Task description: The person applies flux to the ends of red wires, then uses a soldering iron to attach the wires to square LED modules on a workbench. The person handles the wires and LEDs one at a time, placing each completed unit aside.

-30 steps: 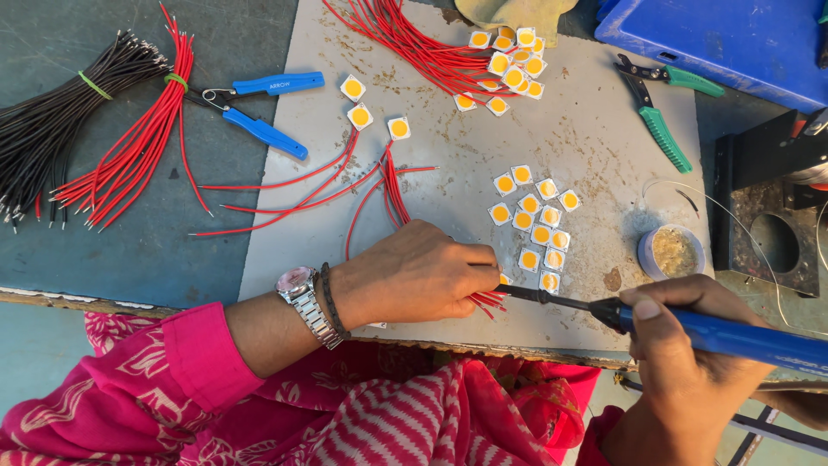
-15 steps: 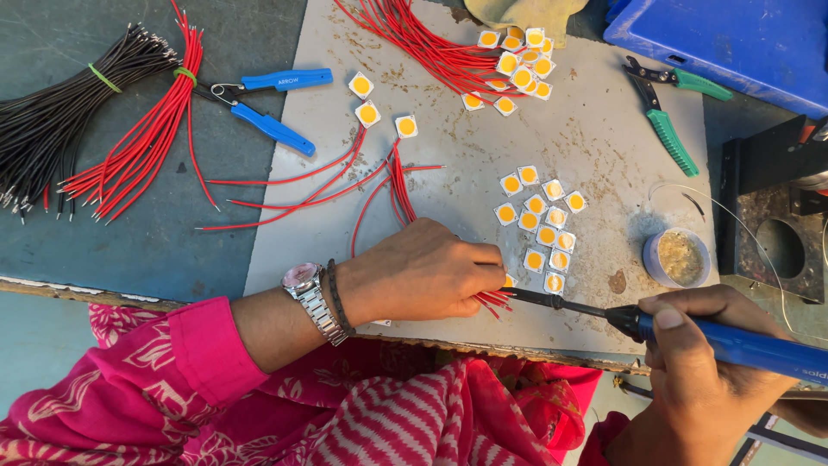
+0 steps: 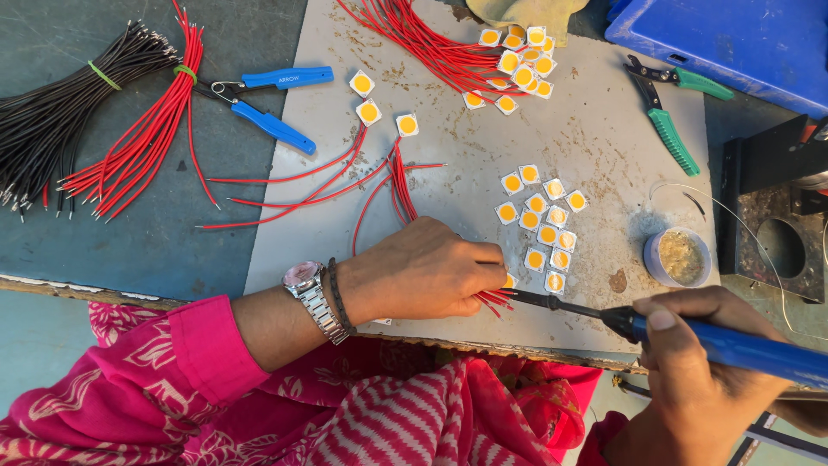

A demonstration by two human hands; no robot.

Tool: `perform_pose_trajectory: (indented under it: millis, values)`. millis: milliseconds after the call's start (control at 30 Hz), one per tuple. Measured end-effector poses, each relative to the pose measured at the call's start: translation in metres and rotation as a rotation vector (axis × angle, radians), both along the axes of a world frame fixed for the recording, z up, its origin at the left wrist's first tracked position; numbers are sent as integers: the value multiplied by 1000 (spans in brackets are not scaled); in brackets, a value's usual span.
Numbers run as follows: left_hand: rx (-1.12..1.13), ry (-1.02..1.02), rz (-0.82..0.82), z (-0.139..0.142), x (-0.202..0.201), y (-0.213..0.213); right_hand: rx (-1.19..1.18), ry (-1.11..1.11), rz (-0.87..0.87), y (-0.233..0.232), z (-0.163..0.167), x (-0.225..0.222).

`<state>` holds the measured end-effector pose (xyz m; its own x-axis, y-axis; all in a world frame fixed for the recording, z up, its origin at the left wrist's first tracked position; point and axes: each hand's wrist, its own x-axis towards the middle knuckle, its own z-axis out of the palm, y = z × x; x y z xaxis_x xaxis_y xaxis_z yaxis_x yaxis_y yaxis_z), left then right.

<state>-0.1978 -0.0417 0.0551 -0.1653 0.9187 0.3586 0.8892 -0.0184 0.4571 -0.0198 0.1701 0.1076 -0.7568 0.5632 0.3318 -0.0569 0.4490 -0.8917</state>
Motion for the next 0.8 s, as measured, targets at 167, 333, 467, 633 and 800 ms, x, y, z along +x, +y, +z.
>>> perform_pose_trajectory:
  millis: [167, 333, 467, 633, 800]
  values:
    - [-12, 5, 7, -1, 0, -1, 20, -6, -48, 0, 1, 6]
    - [12, 1, 1, -2, 0, 0, 11, -7, -84, 1, 2, 7]
    - [3, -4, -1, -1, 0, -1, -76, 105, -76, 6, 0, 9]
    - [36, -42, 6, -7, 0, -4, -176, 324, -32, 8, -10, 9]
    - [115, -111, 94, -8, -2, -11, -94, 272, 97, -2, -27, -2]
